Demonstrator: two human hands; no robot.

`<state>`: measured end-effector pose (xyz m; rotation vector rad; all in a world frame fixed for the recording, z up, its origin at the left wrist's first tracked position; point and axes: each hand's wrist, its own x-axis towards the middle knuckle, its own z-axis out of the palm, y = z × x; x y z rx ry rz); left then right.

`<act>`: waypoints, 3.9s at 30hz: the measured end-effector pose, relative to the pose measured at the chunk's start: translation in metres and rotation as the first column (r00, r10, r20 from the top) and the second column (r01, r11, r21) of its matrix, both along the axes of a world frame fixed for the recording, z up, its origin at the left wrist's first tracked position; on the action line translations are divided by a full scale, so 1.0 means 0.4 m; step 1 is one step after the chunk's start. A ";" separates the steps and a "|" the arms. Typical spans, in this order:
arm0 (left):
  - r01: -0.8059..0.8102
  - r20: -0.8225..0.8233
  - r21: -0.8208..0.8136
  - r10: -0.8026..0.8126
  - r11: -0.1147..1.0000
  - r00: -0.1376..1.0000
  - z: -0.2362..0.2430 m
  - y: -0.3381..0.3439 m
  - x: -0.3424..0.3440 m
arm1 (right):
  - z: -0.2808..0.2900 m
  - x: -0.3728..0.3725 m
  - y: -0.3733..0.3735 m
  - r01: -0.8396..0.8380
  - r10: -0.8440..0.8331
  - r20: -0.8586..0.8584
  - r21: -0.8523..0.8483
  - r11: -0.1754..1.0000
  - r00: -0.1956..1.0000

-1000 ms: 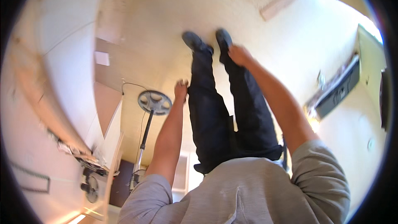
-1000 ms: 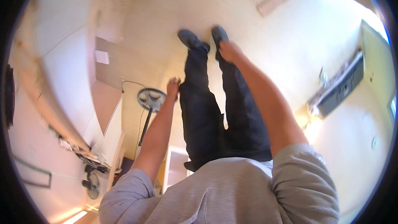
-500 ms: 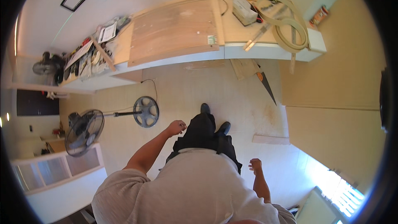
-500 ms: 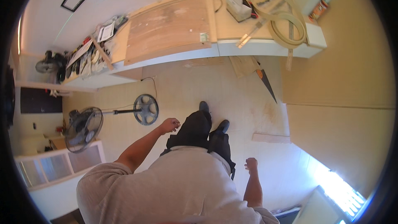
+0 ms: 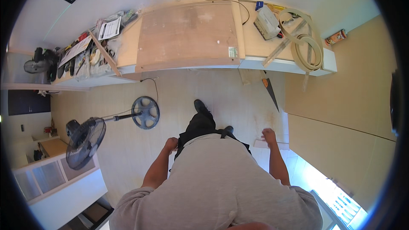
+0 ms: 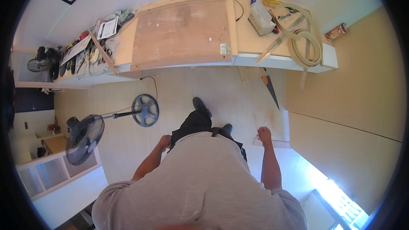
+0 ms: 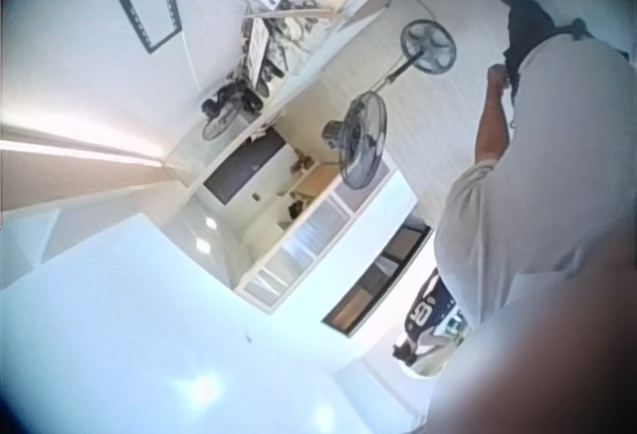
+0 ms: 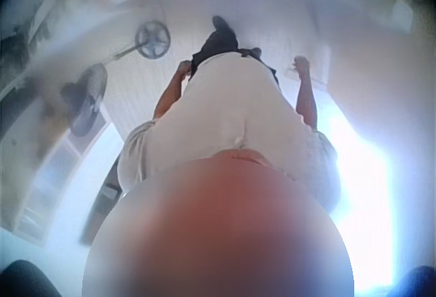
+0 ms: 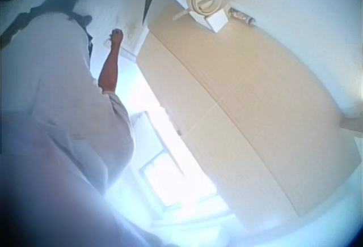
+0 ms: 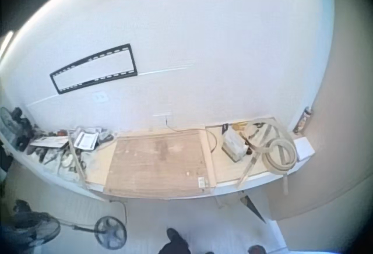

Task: The person ties shoelaces, then picks up a thin wooden strip and a utility knife. They score and cut the strip, walk through the room, and adjust a laser level on a tripod. The person continues to handle the cut wood pieces and the knife.

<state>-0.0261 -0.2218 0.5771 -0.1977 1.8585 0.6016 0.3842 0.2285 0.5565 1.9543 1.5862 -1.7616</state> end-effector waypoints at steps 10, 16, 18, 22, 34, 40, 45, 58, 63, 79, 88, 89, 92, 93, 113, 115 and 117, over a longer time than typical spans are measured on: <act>-0.299 -0.178 0.247 0.347 0.922 0.921 0.073 0.156 -0.497 | 0.368 -0.667 0.184 0.119 0.103 -0.436 0.454 0.883 0.894; -0.515 -0.119 0.424 0.610 0.745 0.783 0.144 0.303 -0.654 | 0.501 -0.866 0.300 0.112 0.199 -0.514 0.512 0.852 0.834; -0.478 -0.106 0.394 0.555 0.785 0.825 0.145 0.333 -0.640 | 0.508 -0.912 0.349 0.098 0.220 -0.551 0.489 0.867 0.805; -0.407 -0.123 0.253 0.447 0.877 0.886 0.105 0.360 -0.498 | 0.484 -1.007 0.468 -0.046 0.361 -0.507 0.532 0.846 0.783; -0.326 -0.196 -0.022 0.316 0.945 0.928 0.104 0.365 -0.096 | 0.392 -1.207 0.636 -0.371 0.779 0.026 0.889 0.269 0.627; -0.596 -0.544 0.148 0.568 0.789 0.617 0.150 0.382 -0.275 | 0.354 -1.257 0.601 -0.457 0.794 0.112 0.861 0.223 0.598; -0.480 -0.729 0.456 0.624 0.749 0.281 0.220 0.385 -0.569 | 0.337 -1.277 0.572 -0.466 0.744 0.176 0.862 0.199 0.645; -0.284 -0.975 0.219 0.220 0.933 -0.029 0.393 0.323 -1.167 | 0.406 -1.330 0.432 -0.465 0.574 0.237 0.837 0.289 0.784; -0.381 -0.991 -0.052 0.000 0.923 0.135 0.413 0.339 -1.319 | 0.420 -1.317 0.325 -0.495 0.618 0.258 0.833 0.247 0.743; -0.441 0.083 0.896 0.962 0.041 0.259 0.528 0.270 -1.301 | 0.488 -1.436 0.276 -0.391 0.710 -0.030 0.818 0.422 0.704; -0.425 0.142 0.905 0.936 0.009 0.323 0.603 0.289 -0.784 | 0.536 -1.661 0.187 -0.490 0.816 -0.439 0.653 0.577 0.376; -0.427 0.141 0.904 0.938 0.009 0.318 0.597 0.288 -0.728 | 0.539 -1.700 0.163 -0.499 0.822 -0.469 0.654 0.569 0.324; -0.435 0.148 0.900 0.933 0.010 0.328 0.577 0.286 -0.576 | 0.565 -1.825 0.091 -0.610 0.738 -0.645 0.508 0.608 0.198; -0.445 0.157 0.895 0.929 0.010 0.336 0.570 0.284 -0.532 | 0.582 -1.870 0.066 -0.616 0.695 -0.708 0.494 0.614 0.126; -0.664 0.378 0.717 0.683 0.211 0.625 0.386 0.029 -0.382 | 0.748 -2.017 -0.198 -0.576 0.367 -0.872 0.126 0.808 0.323; -0.660 0.374 0.705 0.655 0.259 0.657 0.365 -0.010 -0.403 | 0.760 -2.015 -0.207 -0.527 0.313 -0.912 0.135 0.839 0.266; -0.661 0.366 0.690 0.646 0.295 0.670 0.349 -0.039 -0.422 | 0.772 -2.014 -0.212 -0.503 0.315 -0.917 0.157 0.850 0.246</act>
